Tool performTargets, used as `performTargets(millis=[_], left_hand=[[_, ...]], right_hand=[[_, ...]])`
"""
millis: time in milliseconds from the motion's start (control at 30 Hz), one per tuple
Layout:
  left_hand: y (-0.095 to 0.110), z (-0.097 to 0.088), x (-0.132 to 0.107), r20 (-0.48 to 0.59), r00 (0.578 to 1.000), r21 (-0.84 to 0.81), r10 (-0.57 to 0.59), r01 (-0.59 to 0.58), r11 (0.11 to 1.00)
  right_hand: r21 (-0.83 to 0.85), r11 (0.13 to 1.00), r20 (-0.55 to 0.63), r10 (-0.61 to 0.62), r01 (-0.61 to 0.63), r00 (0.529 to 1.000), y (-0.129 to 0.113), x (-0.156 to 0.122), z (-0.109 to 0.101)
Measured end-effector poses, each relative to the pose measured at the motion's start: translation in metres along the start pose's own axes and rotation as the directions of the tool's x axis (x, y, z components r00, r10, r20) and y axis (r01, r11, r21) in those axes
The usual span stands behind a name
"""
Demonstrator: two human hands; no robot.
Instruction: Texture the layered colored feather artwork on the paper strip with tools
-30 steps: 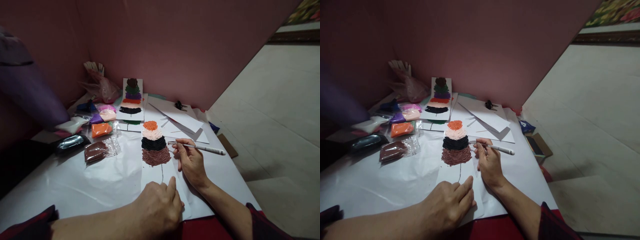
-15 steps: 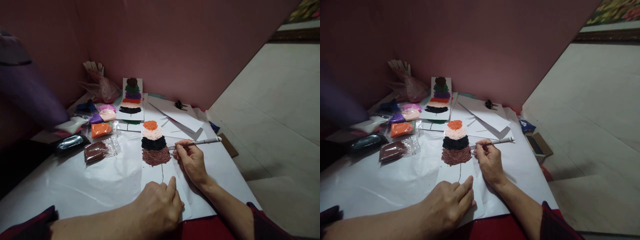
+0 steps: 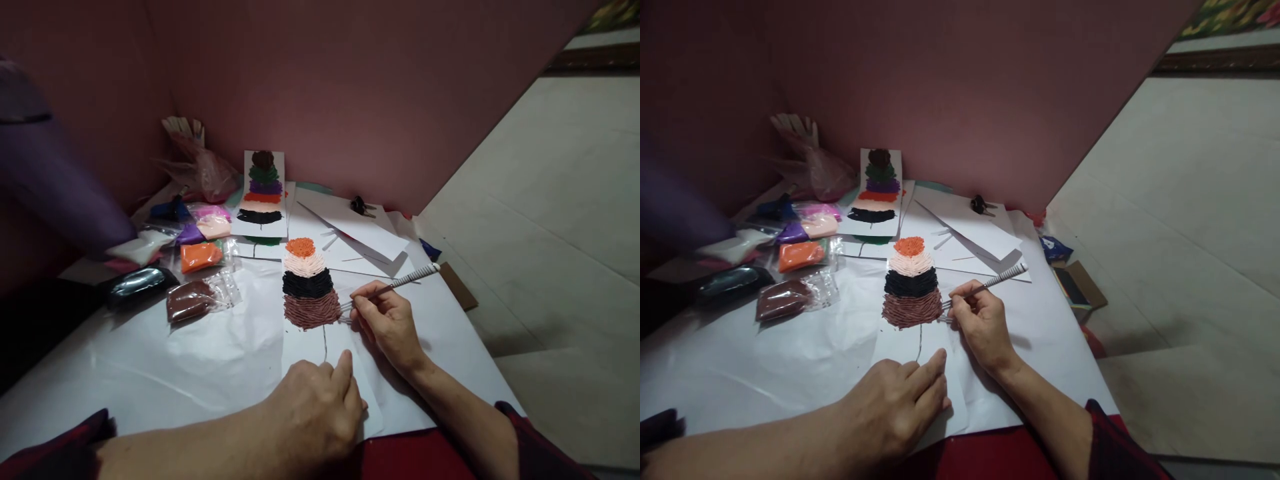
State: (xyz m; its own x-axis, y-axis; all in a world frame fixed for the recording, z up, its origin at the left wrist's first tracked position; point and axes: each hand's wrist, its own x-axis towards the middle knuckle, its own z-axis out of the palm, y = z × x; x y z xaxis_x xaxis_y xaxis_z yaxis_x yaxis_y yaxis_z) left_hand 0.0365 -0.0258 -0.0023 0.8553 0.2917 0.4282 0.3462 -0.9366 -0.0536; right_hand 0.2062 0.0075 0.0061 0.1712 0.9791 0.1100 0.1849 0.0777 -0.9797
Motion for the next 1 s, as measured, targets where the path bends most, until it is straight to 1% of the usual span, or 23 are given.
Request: performTargets(millis=[100, 200, 300, 400, 533, 667, 800, 1000], left_hand=[[0.0001, -0.0004, -0.0002, -0.020, 1.000, 0.007, 0.001, -0.001, 1.000], [0.0001, -0.0007, -0.0004, -0.018, 1.000, 0.003, 0.001, -0.001, 1.000], [-0.0002, -0.0012, -0.0004, -0.002, 1.000, 0.006, 0.008, -0.008, 1.000], [-0.0003, -0.0018, 0.0001, -0.011, 1.000, 0.010, 0.003, -0.003, 1.000], [0.0001, -0.0027, 0.0015, -0.017, 1.000, 0.010, 0.000, 0.001, 1.000], [0.0005, -0.0035, 0.0018, -0.036, 0.999, 0.007, -0.006, 0.007, 1.000], [0.0001, -0.0038, 0.0012, -0.009, 1.000, 0.006, -0.006, 0.006, 1.000], [0.0002, -0.0033, 0.0010, -0.012, 1.000, 0.009, -0.004, 0.004, 1.000]], right_hand=[[-0.049, 0.998, 0.030, -0.035, 0.036, 0.999, 0.0009, -0.0041, -0.0008], [-0.075, 0.995, 0.027, -0.056, 0.058, 0.998, 0.0025, -0.0058, -0.0012], [-0.045, 0.998, 0.037, -0.040, 0.042, 0.999, 0.0025, -0.0060, -0.0005], [-0.004, 1.000, 0.096, -0.030, 0.030, 0.995, 0.0018, -0.0069, 0.0014], [0.015, 0.998, 0.150, -0.065, 0.064, 0.986, 0.0032, -0.0090, 0.0036], [0.001, 0.998, 0.165, -0.068, 0.069, 0.984, 0.0056, -0.0100, 0.0042], [-0.029, 0.995, 0.181, -0.090, 0.097, 0.979, 0.0050, -0.0101, 0.0044], [-0.073, 0.986, 0.214, -0.129, 0.147, 0.968, 0.0062, -0.0091, 0.0029]])
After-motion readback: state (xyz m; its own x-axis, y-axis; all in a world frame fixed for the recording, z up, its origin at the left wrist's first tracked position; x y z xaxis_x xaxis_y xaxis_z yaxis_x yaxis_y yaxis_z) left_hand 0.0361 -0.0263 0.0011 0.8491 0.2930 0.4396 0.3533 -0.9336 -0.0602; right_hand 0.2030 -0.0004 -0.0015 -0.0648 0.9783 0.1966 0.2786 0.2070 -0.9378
